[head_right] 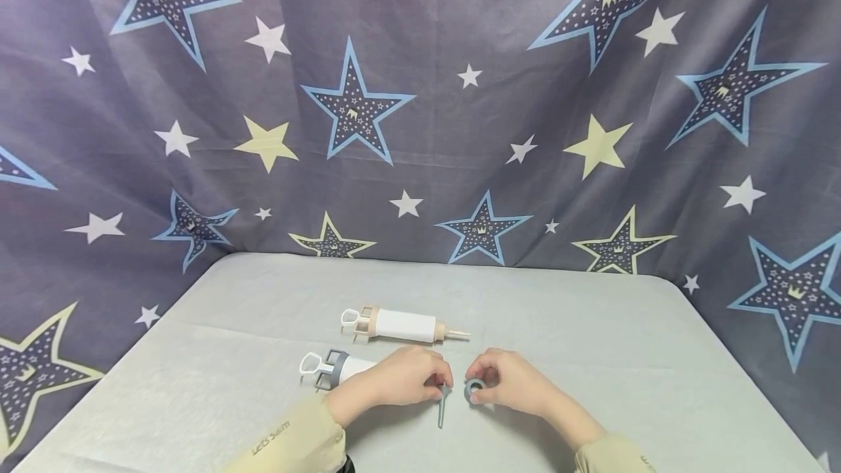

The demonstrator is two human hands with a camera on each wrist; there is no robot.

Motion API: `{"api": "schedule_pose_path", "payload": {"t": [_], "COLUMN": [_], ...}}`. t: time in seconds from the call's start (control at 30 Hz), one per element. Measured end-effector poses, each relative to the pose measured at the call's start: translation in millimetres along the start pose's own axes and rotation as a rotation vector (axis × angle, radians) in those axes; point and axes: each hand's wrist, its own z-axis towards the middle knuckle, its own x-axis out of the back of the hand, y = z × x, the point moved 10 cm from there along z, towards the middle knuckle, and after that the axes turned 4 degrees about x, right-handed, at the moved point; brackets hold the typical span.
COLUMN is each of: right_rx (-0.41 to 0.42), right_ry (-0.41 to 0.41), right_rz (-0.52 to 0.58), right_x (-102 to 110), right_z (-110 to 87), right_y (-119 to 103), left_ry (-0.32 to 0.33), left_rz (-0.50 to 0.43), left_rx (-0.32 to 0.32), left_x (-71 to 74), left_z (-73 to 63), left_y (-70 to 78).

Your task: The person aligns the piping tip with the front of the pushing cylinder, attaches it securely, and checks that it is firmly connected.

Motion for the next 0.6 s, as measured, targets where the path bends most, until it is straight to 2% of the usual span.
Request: {"api": "schedule_pose_path", "payload": {"t": [0.17,0.6], "right_rx": [0.011,-0.036], "right_ry": [-0.022,-0.056], "right_rz": [-0.006,0.016], "right_x": [-0.3,-0.1], "right_z": [0.7,1.4], "right_y": [-2.8,-1.8], "left_ry": [-0.002,0.043], "left_rz": [-0.024,-0.053], "left_rx": [0.01,0.034], "left_x": [0.2,3.9], "left_z": [0.9,0.2], "left_y": [-0.3,-3.7]}}
